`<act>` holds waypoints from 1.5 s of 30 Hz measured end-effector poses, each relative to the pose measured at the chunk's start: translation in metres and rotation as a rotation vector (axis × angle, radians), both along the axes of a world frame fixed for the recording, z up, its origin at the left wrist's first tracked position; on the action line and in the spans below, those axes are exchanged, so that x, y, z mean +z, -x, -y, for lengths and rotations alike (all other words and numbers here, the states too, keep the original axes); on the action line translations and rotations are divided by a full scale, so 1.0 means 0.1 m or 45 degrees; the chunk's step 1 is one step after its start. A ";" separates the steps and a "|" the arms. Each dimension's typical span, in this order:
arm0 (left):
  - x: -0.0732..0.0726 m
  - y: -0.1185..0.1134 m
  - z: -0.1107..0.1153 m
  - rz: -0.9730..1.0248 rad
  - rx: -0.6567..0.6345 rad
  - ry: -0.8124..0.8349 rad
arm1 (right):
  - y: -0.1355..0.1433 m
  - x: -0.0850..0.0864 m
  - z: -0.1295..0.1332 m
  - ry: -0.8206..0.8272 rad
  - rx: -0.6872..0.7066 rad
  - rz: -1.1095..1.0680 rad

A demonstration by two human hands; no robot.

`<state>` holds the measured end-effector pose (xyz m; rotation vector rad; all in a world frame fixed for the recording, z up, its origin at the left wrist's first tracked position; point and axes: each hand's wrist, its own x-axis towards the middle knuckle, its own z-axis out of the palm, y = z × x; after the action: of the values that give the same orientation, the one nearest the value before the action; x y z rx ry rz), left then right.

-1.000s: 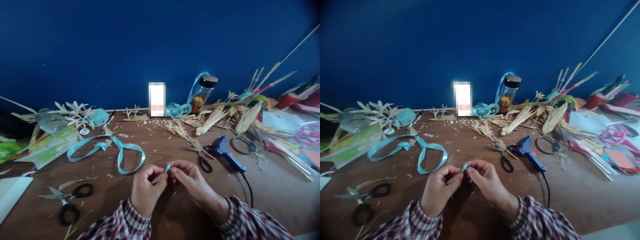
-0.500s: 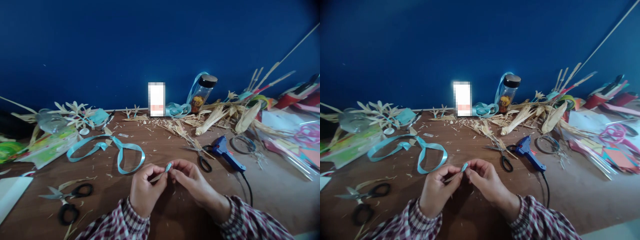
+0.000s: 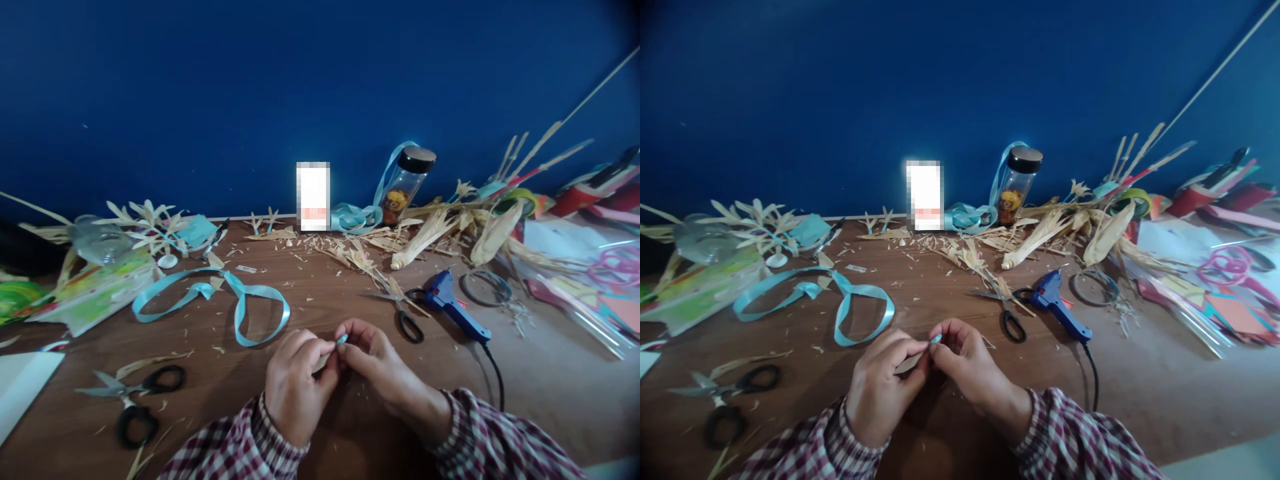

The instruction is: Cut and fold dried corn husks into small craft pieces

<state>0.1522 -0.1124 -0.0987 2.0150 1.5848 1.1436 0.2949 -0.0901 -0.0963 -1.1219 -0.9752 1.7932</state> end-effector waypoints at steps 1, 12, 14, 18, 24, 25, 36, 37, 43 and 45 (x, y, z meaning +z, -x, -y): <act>0.00 0.01 0.00 -0.014 0.005 -0.020 | -0.01 0.01 0.00 0.009 0.021 -0.025; -0.01 0.04 -0.05 0.013 0.006 0.057 | -0.06 -0.03 -0.06 -0.025 -0.017 0.066; -0.02 0.04 -0.02 -0.075 -0.019 -0.015 | -0.06 -0.04 -0.06 -0.046 0.003 0.101; -0.03 0.04 0.02 -0.352 -0.112 -0.188 | -0.08 -0.03 -0.06 -0.024 0.080 0.083; 0.01 0.12 -0.07 -0.128 -0.045 -0.102 | -0.18 0.03 -0.12 -0.072 -0.053 0.026; 0.02 0.13 -0.09 -0.056 -0.043 -0.040 | -0.20 0.03 -0.14 -0.174 -0.028 0.092; 0.07 0.13 -0.13 0.254 -0.116 0.374 | -0.20 0.00 -0.16 -0.483 0.170 0.579; 0.06 0.13 -0.13 0.297 -0.114 0.413 | -0.20 0.00 -0.15 -0.475 0.162 0.562; 0.02 0.15 -0.15 0.347 -0.099 0.424 | -0.19 0.01 -0.13 -0.581 0.152 0.652; 0.01 0.16 -0.15 0.332 -0.088 0.392 | -0.20 -0.01 -0.14 -0.721 0.175 0.710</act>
<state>0.1366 -0.0976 -0.0974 1.6384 1.4474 1.0176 0.3145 -0.0761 -0.0968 -1.2120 -1.7901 1.1770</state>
